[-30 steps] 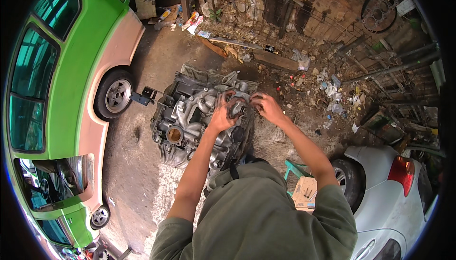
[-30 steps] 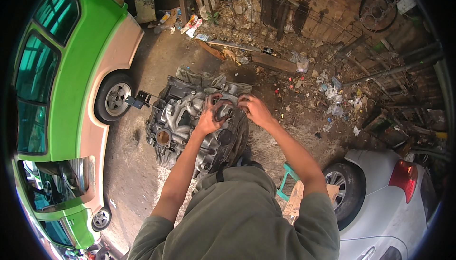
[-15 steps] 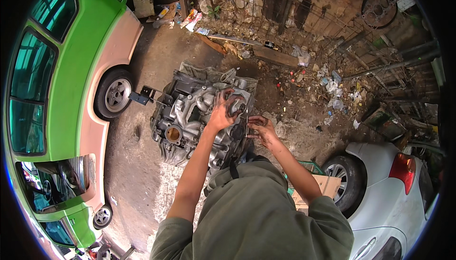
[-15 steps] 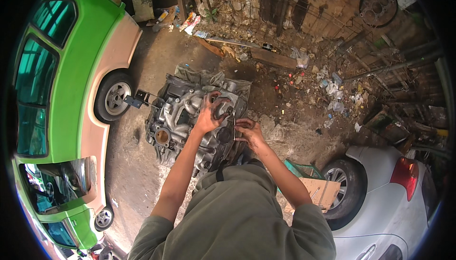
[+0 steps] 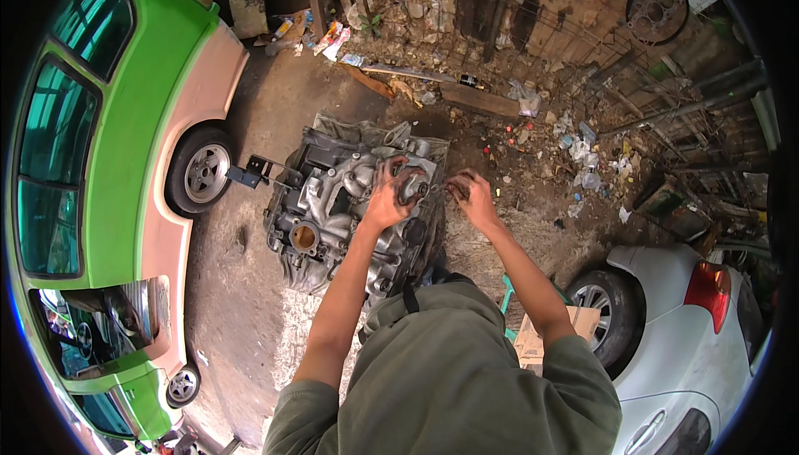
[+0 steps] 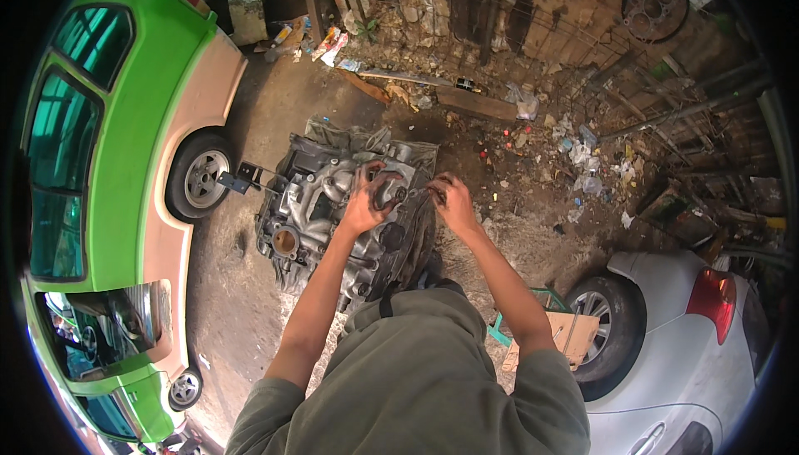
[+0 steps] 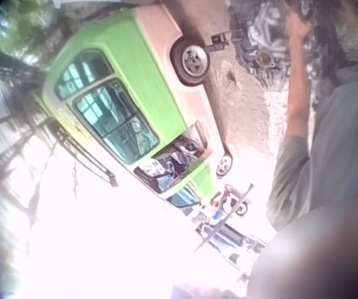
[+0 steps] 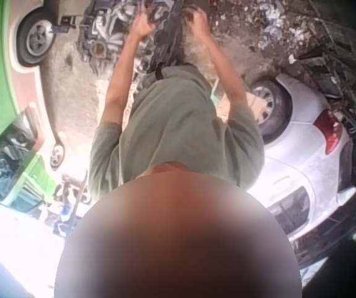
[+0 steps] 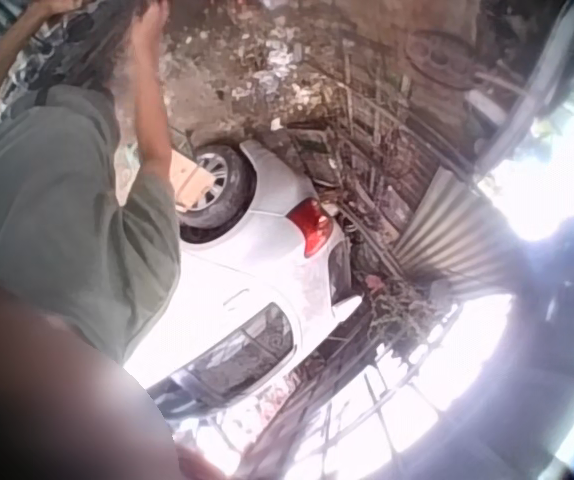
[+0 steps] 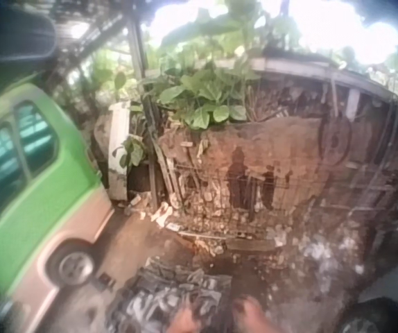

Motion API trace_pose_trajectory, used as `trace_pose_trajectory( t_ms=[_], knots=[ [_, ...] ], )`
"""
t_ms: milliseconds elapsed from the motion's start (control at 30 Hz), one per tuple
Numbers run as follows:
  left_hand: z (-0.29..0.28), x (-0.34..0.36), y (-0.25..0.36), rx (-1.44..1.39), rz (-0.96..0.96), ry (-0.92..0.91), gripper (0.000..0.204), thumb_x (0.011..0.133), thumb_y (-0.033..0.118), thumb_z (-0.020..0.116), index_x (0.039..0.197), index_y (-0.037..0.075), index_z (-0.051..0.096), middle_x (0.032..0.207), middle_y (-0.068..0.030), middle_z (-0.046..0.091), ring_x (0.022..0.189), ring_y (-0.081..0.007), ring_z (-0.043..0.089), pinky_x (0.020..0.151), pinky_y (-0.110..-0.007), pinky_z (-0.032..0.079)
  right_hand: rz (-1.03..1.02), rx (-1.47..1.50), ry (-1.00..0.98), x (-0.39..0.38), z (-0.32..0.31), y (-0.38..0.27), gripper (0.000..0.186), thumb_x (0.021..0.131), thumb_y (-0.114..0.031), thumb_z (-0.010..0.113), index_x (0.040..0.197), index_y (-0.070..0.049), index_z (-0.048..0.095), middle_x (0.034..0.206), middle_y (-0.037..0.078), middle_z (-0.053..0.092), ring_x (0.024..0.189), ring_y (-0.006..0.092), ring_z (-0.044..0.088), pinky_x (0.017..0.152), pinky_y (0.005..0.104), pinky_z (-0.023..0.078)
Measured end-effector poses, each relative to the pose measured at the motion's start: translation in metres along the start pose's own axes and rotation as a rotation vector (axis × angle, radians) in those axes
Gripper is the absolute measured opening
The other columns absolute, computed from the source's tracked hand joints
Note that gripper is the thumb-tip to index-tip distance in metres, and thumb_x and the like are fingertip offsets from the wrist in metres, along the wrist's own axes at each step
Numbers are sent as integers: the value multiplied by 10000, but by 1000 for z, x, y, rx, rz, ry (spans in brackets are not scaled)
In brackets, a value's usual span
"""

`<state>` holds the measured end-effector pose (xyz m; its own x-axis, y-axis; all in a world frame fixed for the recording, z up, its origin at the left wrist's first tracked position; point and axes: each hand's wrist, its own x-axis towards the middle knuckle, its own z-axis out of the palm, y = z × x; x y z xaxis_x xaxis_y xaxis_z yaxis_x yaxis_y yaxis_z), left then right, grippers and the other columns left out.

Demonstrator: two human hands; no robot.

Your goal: The person uses a wrench to tighten bolts on a car engine block resting on a cloth on the ground. The person repeatedly turns the wrench on different bolt locations while stabilizing the engine with the other hand.

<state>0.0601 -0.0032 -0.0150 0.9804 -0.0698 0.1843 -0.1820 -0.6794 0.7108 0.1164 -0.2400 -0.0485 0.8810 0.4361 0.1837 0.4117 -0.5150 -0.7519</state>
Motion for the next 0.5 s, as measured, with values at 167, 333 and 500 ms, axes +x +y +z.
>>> trace_pose_trajectory(
  t_ms=[167,333,500],
  knots=[
    [-1,0,2,5,6,19,564,687,106,800,1228,197,668,1348,-151,483,1286,-407,453,1098,-520,391,-124,-59,-85,16,-10,-6,240,859,28,717,1089,-35,732,1134,146,650,1048,343,641,892,458,531],
    [0,-1,0,20,6,21,580,676,107,806,1235,187,674,1351,-157,485,1287,-407,455,1108,-504,390,-235,-143,-155,26,-11,-3,385,785,77,731,1133,-88,738,1197,96,627,1130,324,610,940,459,544],
    [2,-1,-2,13,0,19,585,680,116,815,1243,185,671,1358,-163,483,1300,-409,450,1112,-499,393,-331,-186,-218,36,-17,2,466,735,60,766,1166,-116,738,1198,82,621,1152,300,594,975,441,551]
  ],
)
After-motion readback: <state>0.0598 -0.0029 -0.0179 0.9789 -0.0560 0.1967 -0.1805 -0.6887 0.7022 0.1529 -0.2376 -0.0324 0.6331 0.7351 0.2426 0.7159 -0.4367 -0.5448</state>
